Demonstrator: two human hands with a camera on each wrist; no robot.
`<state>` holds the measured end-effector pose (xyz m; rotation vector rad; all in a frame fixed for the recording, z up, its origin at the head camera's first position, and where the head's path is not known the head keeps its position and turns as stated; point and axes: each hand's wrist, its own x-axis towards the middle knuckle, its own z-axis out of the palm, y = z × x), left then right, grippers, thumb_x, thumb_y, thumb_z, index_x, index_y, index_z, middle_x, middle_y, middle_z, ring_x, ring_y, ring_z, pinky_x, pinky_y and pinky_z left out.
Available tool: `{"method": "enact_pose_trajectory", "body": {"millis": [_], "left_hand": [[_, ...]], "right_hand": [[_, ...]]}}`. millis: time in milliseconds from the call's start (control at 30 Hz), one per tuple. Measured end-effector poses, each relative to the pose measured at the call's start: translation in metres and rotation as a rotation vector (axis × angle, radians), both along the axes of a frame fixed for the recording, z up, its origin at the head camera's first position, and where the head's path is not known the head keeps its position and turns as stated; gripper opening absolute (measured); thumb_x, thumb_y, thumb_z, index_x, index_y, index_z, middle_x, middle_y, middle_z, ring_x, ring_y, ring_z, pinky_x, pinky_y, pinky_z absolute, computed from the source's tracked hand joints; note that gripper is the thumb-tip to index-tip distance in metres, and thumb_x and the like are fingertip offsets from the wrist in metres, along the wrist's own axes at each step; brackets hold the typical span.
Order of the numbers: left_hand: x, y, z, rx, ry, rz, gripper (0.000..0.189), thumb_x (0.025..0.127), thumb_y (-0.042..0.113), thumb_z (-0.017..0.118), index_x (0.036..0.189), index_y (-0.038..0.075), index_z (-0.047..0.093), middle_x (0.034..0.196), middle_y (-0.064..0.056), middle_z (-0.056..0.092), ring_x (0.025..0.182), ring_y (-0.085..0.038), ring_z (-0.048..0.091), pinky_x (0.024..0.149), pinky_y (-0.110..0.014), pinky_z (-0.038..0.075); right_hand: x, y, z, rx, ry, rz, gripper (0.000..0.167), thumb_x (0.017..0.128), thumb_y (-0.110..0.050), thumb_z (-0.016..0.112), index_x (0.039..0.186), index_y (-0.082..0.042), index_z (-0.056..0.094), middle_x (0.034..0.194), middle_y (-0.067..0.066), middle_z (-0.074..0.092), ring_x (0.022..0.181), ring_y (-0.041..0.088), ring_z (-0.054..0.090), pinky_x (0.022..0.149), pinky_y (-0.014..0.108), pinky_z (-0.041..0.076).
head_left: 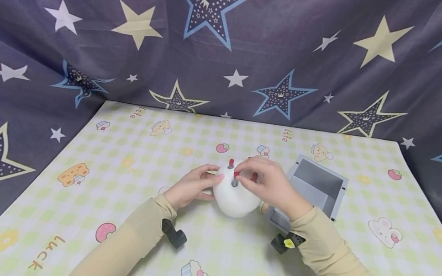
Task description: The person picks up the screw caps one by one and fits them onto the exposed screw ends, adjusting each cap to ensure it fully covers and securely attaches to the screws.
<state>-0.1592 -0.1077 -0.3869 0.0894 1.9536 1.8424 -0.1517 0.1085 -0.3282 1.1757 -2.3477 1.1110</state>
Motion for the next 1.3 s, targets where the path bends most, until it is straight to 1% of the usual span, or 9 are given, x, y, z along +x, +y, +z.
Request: {"method": "enact_pose_trajectory", "body": {"millis": [133, 300, 667, 867, 933, 1300], "left_hand": [[-0.0001, -0.0003, -0.0002, 0.001, -0.001, -0.001, 0.050, 0.097, 0.020, 0.053, 0.140, 0.002, 0.037, 0.130, -0.025, 0.045, 0.119, -0.038, 0.051, 0.092, -0.048, 0.054], [-0.0005, -0.0005, 0.0000, 0.001, -0.004, -0.003, 0.049, 0.097, 0.020, 0.053, 0.140, 0.002, 0.037, 0.132, -0.025, 0.045, 0.119, -0.037, 0.051, 0.092, -0.048, 0.053], [-0.0028, -0.0003, -0.0026, 0.000, -0.009, -0.002, 0.048, 0.097, 0.020, 0.054, 0.139, 0.003, 0.038, 0.130, -0.025, 0.046, 0.118, -0.036, 0.052, 0.091, -0.047, 0.054], [-0.0026, 0.0000, -0.0022, -0.001, -0.007, 0.008, 0.048, 0.097, 0.021, 0.054, 0.139, 0.003, 0.039, 0.130, -0.024, 0.046, 0.118, -0.037, 0.052, 0.090, -0.047, 0.054], [-0.0024, 0.0001, -0.0018, -0.001, -0.011, 0.008, 0.048, 0.097, 0.021, 0.054, 0.139, 0.004, 0.039, 0.131, -0.024, 0.046, 0.119, -0.037, 0.051, 0.091, -0.048, 0.054], [-0.0003, -0.0005, 0.0013, 0.000, -0.009, -0.007, 0.049, 0.097, 0.021, 0.053, 0.139, 0.002, 0.037, 0.132, -0.025, 0.044, 0.121, -0.038, 0.050, 0.093, -0.049, 0.053]], "right_hand": [[-0.0004, 0.0000, -0.0013, 0.009, 0.014, 0.001, 0.013, 0.079, -0.003, 0.073, 0.091, -0.007, 0.071, 0.085, 0.003, 0.068, 0.069, 0.013, 0.053, 0.058, 0.023, 0.049], [-0.0004, 0.0001, -0.0035, 0.026, 0.008, 0.009, 0.012, 0.079, -0.004, 0.073, 0.091, -0.007, 0.070, 0.084, 0.002, 0.069, 0.067, 0.013, 0.052, 0.057, 0.023, 0.048], [-0.0024, -0.0004, -0.0072, 0.012, 0.002, 0.014, 0.012, 0.079, -0.005, 0.074, 0.090, -0.007, 0.070, 0.084, 0.002, 0.069, 0.066, 0.012, 0.053, 0.056, 0.022, 0.048], [-0.0027, -0.0007, -0.0093, 0.017, 0.019, 0.013, 0.013, 0.077, -0.004, 0.075, 0.090, -0.007, 0.070, 0.084, 0.002, 0.070, 0.067, 0.013, 0.053, 0.056, 0.022, 0.047], [-0.0029, -0.0009, -0.0095, 0.022, 0.023, 0.010, 0.013, 0.077, -0.005, 0.075, 0.090, -0.007, 0.070, 0.084, 0.002, 0.070, 0.067, 0.013, 0.052, 0.057, 0.022, 0.047], [-0.0022, -0.0006, -0.0042, 0.056, -0.017, 0.018, 0.011, 0.078, -0.006, 0.074, 0.088, -0.008, 0.069, 0.082, 0.000, 0.067, 0.067, 0.013, 0.050, 0.056, 0.022, 0.046]]}}
